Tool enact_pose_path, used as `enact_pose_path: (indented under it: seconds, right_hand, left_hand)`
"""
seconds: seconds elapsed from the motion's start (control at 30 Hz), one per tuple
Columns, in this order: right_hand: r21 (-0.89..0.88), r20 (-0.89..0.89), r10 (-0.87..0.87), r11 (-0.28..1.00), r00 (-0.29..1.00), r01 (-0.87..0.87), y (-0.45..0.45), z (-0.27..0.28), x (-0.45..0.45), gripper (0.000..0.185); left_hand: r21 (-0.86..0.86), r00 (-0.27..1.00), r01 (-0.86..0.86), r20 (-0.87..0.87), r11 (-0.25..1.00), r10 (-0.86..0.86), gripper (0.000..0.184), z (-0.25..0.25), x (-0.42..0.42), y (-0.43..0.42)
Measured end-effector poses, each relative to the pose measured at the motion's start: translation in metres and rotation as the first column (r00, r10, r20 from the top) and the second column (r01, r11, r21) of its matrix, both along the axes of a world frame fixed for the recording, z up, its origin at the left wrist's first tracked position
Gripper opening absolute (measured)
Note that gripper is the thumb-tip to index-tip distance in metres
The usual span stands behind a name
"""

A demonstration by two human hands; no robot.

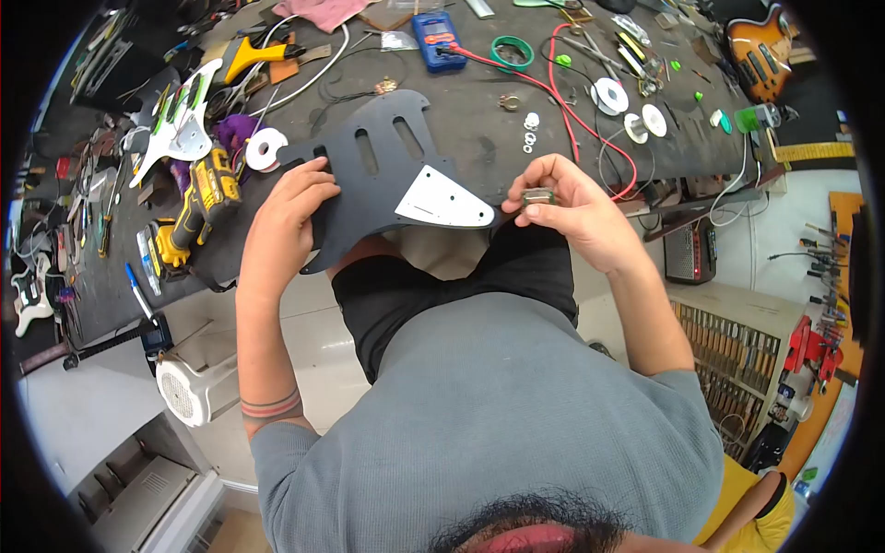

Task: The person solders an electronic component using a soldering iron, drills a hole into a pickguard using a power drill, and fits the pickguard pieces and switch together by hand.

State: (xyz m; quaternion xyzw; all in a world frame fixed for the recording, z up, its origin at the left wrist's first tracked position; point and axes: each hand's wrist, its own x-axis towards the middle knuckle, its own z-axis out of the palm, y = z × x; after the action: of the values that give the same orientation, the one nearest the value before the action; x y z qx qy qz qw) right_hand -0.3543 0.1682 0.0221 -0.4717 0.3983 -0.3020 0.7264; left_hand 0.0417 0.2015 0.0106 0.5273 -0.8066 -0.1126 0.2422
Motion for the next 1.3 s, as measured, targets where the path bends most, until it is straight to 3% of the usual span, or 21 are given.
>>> enact_pose_path:
  seconds: [0.2,0.27,0.37,0.4,0.6,0.83,1.03,1.3]
  right_hand:
    - [0.069,0.111,-0.098,0.993,0.989,0.091,0.013,-0.009,-0.005,0.038]
    - [0.074,0.137,-0.113,0.992,0.984,0.103,0.016,-0.012,-0.004,0.041]
    - [0.028,0.161,-0.092,0.996,0.983,0.089,0.019,-0.026,-0.007,0.047]
    - [0.016,0.15,-0.071,0.997,0.986,0.069,0.02,-0.032,-0.01,0.048]
    - [0.078,0.224,-0.1,0.993,0.97,0.084,0.022,-0.033,-0.015,0.052]
    - [0.211,0.296,-0.109,0.976,0.949,0.046,0.021,-0.034,-0.02,0.059]
    - [0.097,0.262,-0.072,0.994,0.962,0.048,0.023,-0.036,-0.01,0.058]
    - [0.079,0.237,0.05,0.994,0.97,-0.07,0.019,-0.039,0.006,0.051]
  left_hand:
    - [-0.042,0.993,-0.096,0.07,0.995,0.098,0.031,0.003,-0.022,0.011]
    - [0.003,0.995,-0.095,0.042,0.995,0.095,0.039,0.001,-0.04,0.017]
    - [0.019,0.982,-0.105,0.158,0.994,0.101,0.06,0.009,-0.069,0.024]
    - [0.067,0.979,-0.123,0.173,0.99,0.11,0.075,0.004,-0.07,0.025]
    - [0.063,0.973,-0.132,0.197,0.989,0.117,0.072,-0.001,-0.069,0.024]
    - [0.053,0.976,-0.197,0.107,0.979,0.191,0.067,-0.002,-0.076,0.028]
    - [0.071,0.976,-0.204,0.09,0.976,0.198,0.067,-0.002,-0.083,0.024]
    - [0.108,0.98,-0.182,0.094,0.977,0.173,0.07,-0.004,-0.079,0.025]
